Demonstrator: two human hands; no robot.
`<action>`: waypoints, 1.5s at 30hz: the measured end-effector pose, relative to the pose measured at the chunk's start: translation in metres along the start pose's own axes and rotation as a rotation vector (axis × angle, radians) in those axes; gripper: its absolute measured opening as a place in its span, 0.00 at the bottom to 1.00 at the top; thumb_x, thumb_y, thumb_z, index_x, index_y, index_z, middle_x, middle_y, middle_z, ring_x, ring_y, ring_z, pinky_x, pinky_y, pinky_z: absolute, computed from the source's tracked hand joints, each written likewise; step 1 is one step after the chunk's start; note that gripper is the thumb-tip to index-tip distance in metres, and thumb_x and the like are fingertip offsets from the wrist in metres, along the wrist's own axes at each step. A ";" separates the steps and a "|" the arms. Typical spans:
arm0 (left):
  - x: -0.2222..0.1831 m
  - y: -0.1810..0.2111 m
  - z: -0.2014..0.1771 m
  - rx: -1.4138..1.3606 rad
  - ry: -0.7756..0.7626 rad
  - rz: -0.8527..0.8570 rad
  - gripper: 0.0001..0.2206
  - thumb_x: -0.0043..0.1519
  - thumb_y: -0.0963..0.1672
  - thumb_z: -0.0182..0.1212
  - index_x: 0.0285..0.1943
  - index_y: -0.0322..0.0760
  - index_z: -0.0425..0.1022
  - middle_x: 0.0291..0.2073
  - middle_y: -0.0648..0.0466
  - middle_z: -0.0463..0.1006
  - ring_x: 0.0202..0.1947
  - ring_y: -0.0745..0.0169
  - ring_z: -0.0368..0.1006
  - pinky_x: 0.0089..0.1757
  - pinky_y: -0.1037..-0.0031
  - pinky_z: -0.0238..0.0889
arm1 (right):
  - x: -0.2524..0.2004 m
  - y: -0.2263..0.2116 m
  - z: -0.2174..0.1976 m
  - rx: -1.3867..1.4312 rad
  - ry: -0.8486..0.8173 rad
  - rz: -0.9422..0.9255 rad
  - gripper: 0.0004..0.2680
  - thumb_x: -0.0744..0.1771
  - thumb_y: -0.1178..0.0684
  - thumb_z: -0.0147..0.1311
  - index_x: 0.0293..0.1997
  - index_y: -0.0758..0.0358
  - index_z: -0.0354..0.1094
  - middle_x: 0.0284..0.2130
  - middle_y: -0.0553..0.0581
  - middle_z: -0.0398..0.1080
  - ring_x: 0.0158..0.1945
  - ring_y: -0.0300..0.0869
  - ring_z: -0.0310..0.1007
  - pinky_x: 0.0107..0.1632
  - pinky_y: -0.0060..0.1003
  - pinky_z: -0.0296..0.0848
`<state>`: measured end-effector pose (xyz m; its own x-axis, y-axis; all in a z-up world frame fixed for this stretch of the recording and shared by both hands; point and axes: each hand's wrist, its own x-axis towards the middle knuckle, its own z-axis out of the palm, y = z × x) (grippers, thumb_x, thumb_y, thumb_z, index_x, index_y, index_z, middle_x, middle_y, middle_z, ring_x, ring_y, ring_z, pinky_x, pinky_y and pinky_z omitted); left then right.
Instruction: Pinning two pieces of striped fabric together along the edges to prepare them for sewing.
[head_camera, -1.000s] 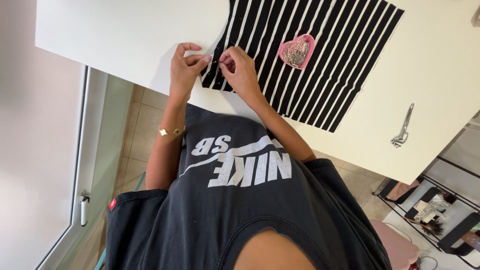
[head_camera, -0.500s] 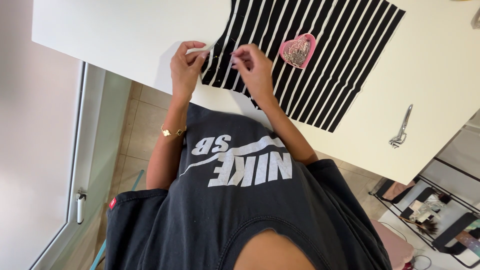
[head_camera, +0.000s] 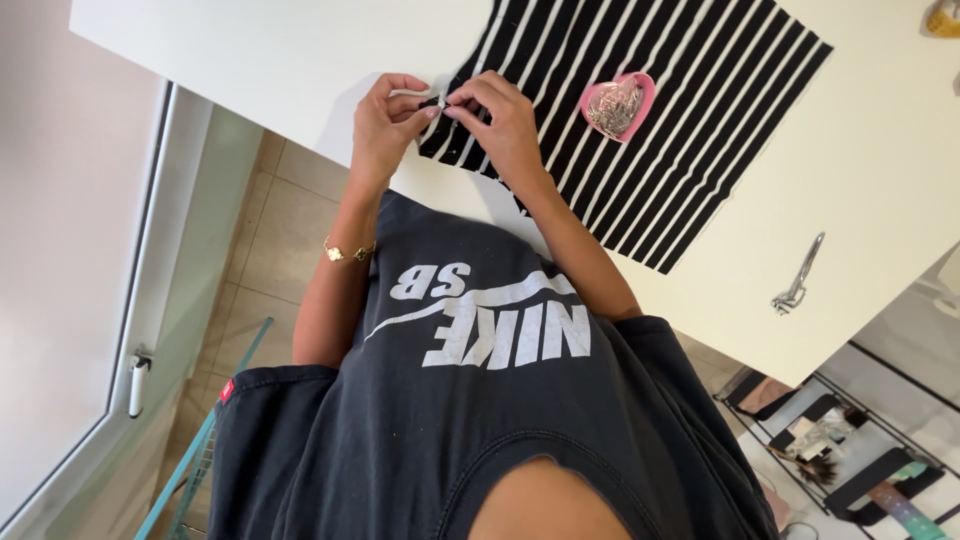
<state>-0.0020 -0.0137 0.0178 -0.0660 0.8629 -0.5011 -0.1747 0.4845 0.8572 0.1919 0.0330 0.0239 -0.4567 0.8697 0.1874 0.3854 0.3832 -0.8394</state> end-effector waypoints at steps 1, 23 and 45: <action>-0.001 0.001 0.000 -0.002 0.006 0.000 0.10 0.68 0.39 0.73 0.51 0.40 0.74 0.35 0.55 0.87 0.31 0.74 0.79 0.32 0.83 0.72 | 0.001 -0.001 0.000 0.003 -0.005 -0.003 0.04 0.69 0.60 0.69 0.43 0.64 0.77 0.38 0.54 0.73 0.38 0.40 0.73 0.45 0.33 0.74; -0.010 -0.005 0.004 0.215 0.224 0.196 0.11 0.63 0.37 0.75 0.49 0.41 0.78 0.38 0.54 0.85 0.32 0.71 0.79 0.37 0.82 0.77 | -0.010 -0.017 0.005 0.029 -0.053 0.177 0.07 0.67 0.68 0.64 0.36 0.63 0.69 0.35 0.53 0.66 0.34 0.38 0.71 0.41 0.29 0.76; -0.010 -0.003 0.005 0.055 0.174 0.109 0.15 0.64 0.38 0.75 0.49 0.46 0.71 0.37 0.59 0.87 0.32 0.75 0.78 0.37 0.82 0.72 | -0.014 -0.009 0.017 0.068 0.017 0.182 0.07 0.67 0.65 0.68 0.36 0.61 0.74 0.34 0.51 0.69 0.33 0.37 0.71 0.41 0.29 0.73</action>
<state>0.0038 -0.0229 0.0205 -0.2511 0.8750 -0.4139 -0.1034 0.4009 0.9103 0.1816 0.0124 0.0199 -0.3710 0.9279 0.0377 0.4047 0.1980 -0.8928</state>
